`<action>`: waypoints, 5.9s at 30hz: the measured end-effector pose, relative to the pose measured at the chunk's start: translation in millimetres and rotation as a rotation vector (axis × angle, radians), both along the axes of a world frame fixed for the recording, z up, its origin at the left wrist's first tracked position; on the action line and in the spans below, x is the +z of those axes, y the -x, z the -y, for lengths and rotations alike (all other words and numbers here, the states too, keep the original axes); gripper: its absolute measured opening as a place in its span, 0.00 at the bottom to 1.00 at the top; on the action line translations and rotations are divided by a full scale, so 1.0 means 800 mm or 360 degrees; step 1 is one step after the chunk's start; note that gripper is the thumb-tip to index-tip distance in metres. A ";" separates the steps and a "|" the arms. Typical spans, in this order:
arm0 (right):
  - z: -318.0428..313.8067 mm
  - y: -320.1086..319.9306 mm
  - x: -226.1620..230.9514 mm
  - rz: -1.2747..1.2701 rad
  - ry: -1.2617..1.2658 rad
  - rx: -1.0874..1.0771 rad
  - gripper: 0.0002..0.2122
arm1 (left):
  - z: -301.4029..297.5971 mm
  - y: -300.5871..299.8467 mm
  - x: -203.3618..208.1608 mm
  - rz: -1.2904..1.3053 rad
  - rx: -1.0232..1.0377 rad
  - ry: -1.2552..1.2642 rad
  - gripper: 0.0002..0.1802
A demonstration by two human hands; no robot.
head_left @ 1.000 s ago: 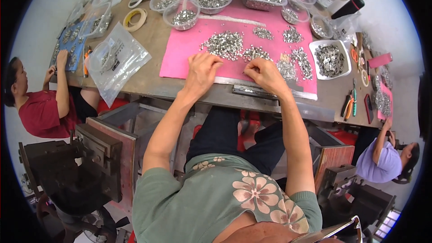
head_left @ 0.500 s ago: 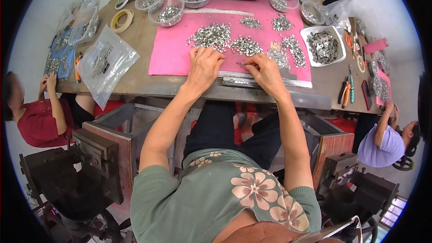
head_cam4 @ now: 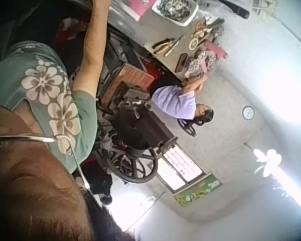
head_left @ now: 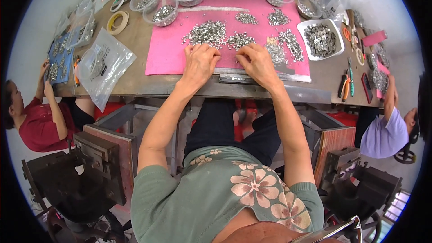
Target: The person sorts and arranges small metal parts by hand on a workbench, taking them from a plastic container and placing them into a tray.
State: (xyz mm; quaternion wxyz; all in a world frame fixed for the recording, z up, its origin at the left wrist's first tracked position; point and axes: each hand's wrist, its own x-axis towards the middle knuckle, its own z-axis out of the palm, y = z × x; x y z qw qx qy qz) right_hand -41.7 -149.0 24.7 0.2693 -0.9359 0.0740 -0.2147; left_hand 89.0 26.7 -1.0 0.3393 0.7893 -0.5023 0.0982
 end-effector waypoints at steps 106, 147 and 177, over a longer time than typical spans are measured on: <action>-0.013 0.088 0.008 0.0116 0.0123 0.0105 0.07 | -0.002 0.003 0.037 0.0022 -0.0024 -0.0436 0.06; 0.034 0.046 -0.003 0.0035 0.0452 -0.0091 0.05 | 0.009 0.019 0.010 0.0079 -0.0124 -0.0088 0.03; -0.007 0.103 -0.011 0.0293 -0.0379 -0.0036 0.05 | 0.033 0.096 0.011 -0.0298 -0.0495 0.0245 0.06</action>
